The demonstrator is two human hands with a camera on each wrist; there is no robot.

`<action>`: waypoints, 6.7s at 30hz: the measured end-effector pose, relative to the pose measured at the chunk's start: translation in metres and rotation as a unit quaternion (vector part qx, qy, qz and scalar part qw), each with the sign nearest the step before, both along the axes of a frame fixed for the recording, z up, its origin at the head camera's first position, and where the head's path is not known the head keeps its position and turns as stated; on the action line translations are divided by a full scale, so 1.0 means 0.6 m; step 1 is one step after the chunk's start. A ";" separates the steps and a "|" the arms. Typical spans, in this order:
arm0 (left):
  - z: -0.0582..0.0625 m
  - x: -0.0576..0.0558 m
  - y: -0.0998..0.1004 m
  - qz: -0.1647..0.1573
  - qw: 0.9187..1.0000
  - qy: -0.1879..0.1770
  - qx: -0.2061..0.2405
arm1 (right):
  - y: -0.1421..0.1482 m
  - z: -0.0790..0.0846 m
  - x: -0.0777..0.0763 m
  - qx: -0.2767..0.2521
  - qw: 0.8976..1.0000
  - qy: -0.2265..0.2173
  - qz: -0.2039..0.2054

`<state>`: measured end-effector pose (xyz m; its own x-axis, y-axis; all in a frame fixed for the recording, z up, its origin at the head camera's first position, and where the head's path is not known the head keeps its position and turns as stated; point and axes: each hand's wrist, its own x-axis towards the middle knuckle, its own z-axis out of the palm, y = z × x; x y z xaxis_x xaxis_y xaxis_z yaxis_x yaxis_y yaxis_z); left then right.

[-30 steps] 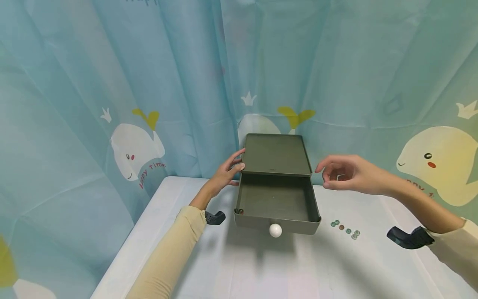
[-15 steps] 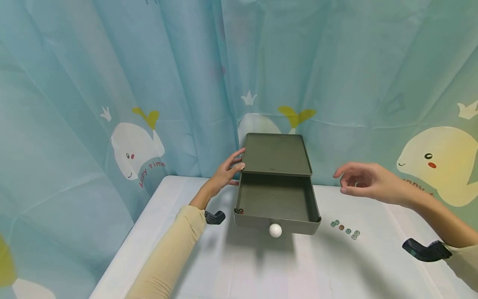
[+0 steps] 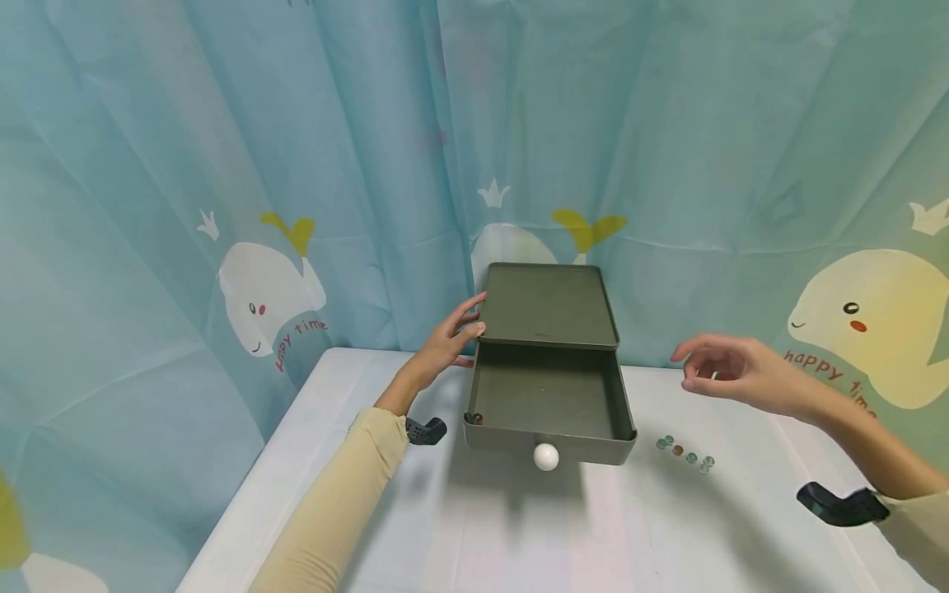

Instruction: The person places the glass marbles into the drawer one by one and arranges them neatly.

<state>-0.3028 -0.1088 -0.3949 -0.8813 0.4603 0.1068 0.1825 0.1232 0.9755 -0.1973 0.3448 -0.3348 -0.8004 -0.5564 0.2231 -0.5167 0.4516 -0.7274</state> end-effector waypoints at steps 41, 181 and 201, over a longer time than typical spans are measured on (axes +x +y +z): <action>0.002 0.002 0.002 0.005 1.000 0.006 -0.003 | 0.026 -0.188 -0.034 0.034 0.999 -0.002 -0.029; -0.002 0.004 0.001 0.005 1.000 0.004 -0.004 | -0.010 -0.070 -0.024 0.111 0.990 0.081 -0.033; -0.005 0.004 0.000 0.008 1.000 0.006 -0.003 | -0.023 -0.010 -0.014 0.085 0.989 0.121 -0.030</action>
<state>-0.3004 -0.1089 -0.3980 -0.8874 0.4465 0.1152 0.1930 0.1327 0.9722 -0.2058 0.3307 -0.3411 -0.7673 -0.5560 0.3194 -0.6353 0.5917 -0.4963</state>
